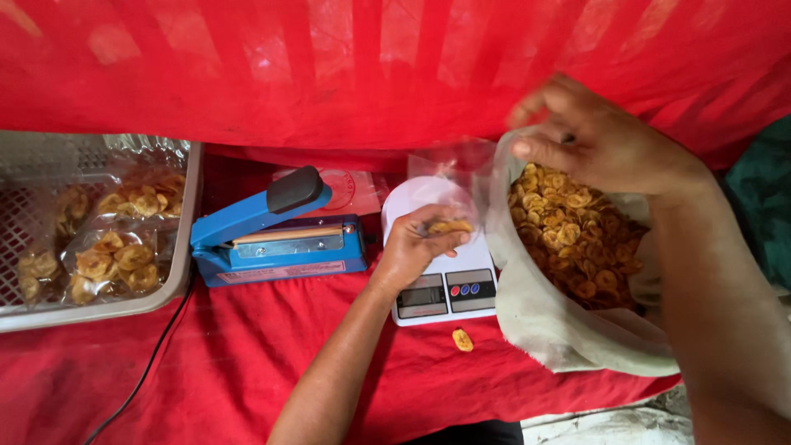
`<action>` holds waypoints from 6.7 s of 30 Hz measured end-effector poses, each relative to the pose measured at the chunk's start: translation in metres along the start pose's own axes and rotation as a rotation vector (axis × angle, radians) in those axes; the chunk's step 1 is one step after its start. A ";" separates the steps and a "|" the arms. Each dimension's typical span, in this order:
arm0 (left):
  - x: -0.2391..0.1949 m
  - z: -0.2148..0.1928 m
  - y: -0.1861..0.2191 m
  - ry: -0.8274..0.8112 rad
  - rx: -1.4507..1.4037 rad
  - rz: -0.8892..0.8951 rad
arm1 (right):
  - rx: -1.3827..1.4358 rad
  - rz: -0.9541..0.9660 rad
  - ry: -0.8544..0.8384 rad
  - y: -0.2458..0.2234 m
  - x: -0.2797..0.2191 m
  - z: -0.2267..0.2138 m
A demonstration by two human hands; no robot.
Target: The person scoops dried banana chips from a cloth-lined bowl into a clear plastic bag, weighs the bag on a digital scale, and seals it using a blue heat sealer. The sealed bag is then placed into a plastic basket. This process is repeated multiple times.
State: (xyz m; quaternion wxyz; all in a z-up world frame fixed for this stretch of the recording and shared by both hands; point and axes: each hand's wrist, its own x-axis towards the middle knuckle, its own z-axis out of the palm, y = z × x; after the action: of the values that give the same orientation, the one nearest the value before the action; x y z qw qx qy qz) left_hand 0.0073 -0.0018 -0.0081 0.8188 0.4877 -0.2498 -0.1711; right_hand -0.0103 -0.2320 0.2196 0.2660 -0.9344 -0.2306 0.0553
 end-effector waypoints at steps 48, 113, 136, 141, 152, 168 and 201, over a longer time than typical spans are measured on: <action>0.001 0.001 -0.006 0.096 0.192 -0.017 | -0.323 0.404 -0.142 0.186 -0.021 0.072; 0.002 0.004 -0.003 0.070 0.119 -0.007 | -0.257 0.487 -0.467 0.169 -0.032 0.086; 0.001 0.004 -0.001 0.064 0.164 0.000 | -0.318 0.341 -0.148 0.159 -0.010 0.092; 0.002 0.003 -0.001 0.073 0.180 -0.006 | -0.308 0.404 0.016 0.106 -0.026 0.043; 0.000 0.007 0.002 0.016 0.097 0.000 | -0.010 0.391 0.360 -0.067 -0.022 -0.004; 0.005 0.005 -0.013 -0.023 -0.022 -0.045 | -0.447 0.051 0.295 -0.082 -0.025 0.002; -0.002 0.005 0.033 -0.042 -0.097 0.095 | -0.265 -0.092 0.096 -0.068 0.003 0.007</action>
State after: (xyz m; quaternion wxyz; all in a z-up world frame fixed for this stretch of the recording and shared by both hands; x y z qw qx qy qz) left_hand 0.0040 0.0110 0.0223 0.8433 0.4313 -0.2812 -0.1544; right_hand -0.0365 -0.1760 0.2492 0.1532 -0.9512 -0.2657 -0.0326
